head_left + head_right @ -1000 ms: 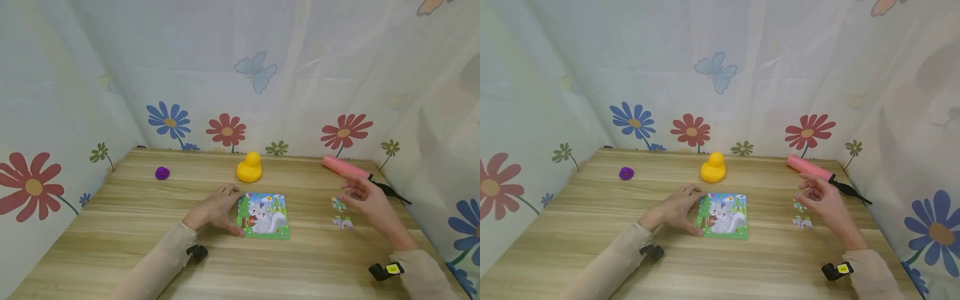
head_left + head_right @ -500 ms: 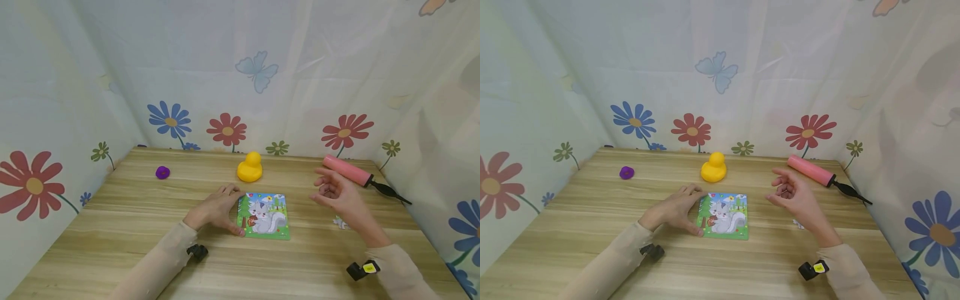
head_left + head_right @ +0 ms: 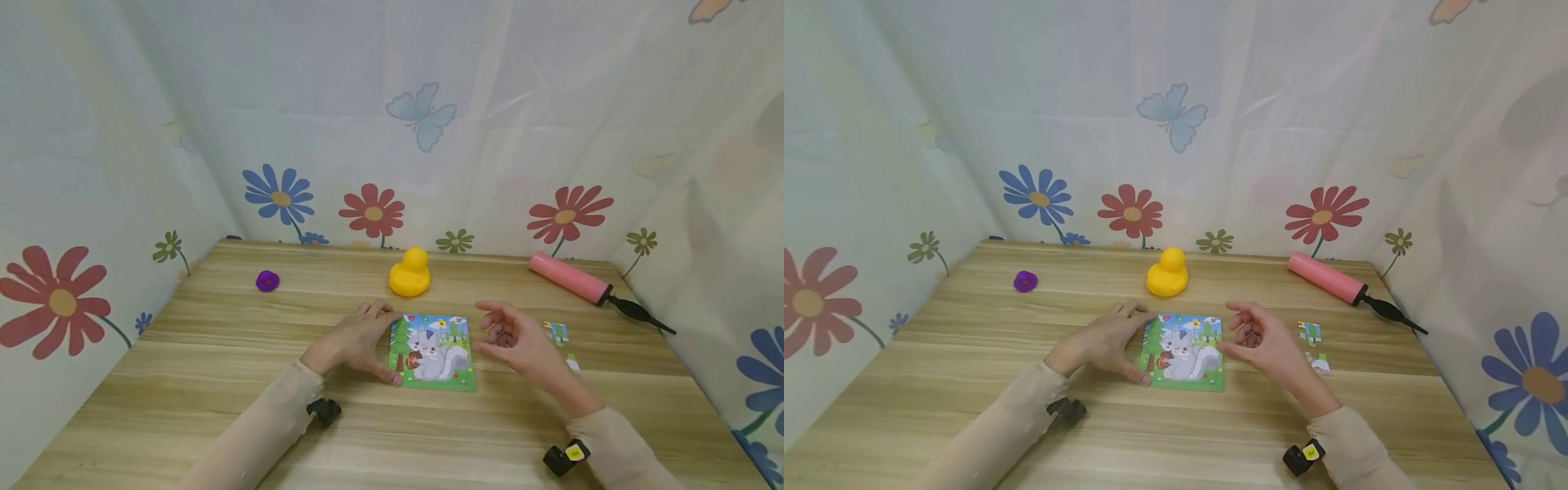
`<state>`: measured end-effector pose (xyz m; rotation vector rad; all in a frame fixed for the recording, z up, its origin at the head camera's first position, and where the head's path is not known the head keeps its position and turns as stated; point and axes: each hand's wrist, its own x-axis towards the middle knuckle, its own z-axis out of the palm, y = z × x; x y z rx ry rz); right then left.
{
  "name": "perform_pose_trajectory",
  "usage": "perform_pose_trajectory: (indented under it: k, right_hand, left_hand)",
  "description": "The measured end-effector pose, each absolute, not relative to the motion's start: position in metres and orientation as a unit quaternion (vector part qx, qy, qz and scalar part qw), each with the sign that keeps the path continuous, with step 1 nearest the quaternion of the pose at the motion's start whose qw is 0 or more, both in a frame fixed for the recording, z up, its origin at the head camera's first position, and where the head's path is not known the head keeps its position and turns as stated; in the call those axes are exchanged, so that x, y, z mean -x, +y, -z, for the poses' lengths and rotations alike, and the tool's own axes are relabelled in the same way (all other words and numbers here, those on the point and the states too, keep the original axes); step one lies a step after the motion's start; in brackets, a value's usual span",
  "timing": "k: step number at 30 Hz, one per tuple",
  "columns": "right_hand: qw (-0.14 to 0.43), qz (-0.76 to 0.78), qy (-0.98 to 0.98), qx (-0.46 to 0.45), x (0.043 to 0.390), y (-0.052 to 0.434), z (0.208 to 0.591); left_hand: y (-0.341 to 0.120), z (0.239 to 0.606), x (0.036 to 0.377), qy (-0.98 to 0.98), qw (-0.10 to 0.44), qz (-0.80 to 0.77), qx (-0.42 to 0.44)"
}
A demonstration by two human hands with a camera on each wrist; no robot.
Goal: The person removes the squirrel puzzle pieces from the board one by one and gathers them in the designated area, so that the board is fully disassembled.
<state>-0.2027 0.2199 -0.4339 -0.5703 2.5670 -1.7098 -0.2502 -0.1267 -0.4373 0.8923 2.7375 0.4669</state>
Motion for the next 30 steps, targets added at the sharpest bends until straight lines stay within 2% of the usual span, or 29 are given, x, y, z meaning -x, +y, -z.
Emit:
perform_pose_trajectory:
  k: [17,30]
  right_hand:
    - [0.092,0.521,0.825,0.199,0.205,0.207,0.463]
    - [0.100,0.465,0.849,0.231,0.205,0.209,0.470]
  left_hand:
    - [-0.126,0.439,0.252,0.931,0.108,-0.163,-0.307]
    - [-0.127,0.438,0.250,0.932,0.112,-0.167,-0.302]
